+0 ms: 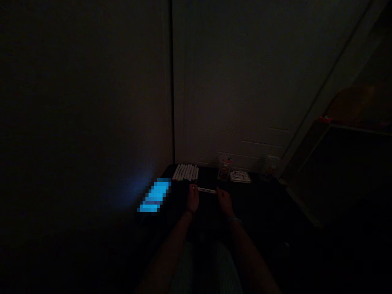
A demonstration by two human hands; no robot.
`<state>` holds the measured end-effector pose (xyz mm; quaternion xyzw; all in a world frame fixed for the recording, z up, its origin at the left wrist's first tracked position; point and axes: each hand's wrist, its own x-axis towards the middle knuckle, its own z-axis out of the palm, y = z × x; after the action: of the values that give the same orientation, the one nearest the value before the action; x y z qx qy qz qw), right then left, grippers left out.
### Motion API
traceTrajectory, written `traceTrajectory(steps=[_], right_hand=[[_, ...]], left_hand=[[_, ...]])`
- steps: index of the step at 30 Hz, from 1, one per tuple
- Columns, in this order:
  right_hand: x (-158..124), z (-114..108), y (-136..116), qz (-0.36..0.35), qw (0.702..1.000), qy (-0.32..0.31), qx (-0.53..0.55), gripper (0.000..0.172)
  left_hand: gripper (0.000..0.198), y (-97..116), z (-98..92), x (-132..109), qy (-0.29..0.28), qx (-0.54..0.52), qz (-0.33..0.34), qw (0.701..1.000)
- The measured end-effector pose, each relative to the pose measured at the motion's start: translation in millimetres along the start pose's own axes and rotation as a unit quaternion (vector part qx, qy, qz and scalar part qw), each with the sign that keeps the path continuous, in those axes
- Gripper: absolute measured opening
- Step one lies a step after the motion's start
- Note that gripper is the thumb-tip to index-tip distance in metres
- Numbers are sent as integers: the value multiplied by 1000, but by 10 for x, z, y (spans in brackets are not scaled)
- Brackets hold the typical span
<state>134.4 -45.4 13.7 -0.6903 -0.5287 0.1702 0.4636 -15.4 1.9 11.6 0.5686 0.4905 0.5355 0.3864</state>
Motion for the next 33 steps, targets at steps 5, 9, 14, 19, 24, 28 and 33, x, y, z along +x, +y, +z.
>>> traceTrajectory(steps=[5, 9, 14, 19, 24, 28, 33], right_hand=[[-8, 12, 11, -7, 999, 25, -27, 53], [-4, 24, -2, 4, 999, 25, -36, 54], [-7, 21, -17, 9, 999, 25, -35, 53], [-24, 15, -19, -2, 999, 27, -29, 55], [-20, 29, -9, 4, 999, 28, -39, 54], [-4, 42, -1, 3, 999, 30, -44, 54], [6, 42, 9, 3, 999, 38, -31, 52]], left_hand=[[24, 15, 1, -5, 2, 9, 0, 1000], [23, 8, -9, 6, 4, 6, 1, 1000], [25, -22, -12, 11, -5, 16, 1, 1000], [27, -13, -13, 1, -5, 19, -7, 1000], [26, -18, -14, 1, 1, 21, -5, 1000], [25, -50, -13, 15, -2, 24, 4, 1000], [22, -95, -12, 35, -4, 25, 17, 1000]])
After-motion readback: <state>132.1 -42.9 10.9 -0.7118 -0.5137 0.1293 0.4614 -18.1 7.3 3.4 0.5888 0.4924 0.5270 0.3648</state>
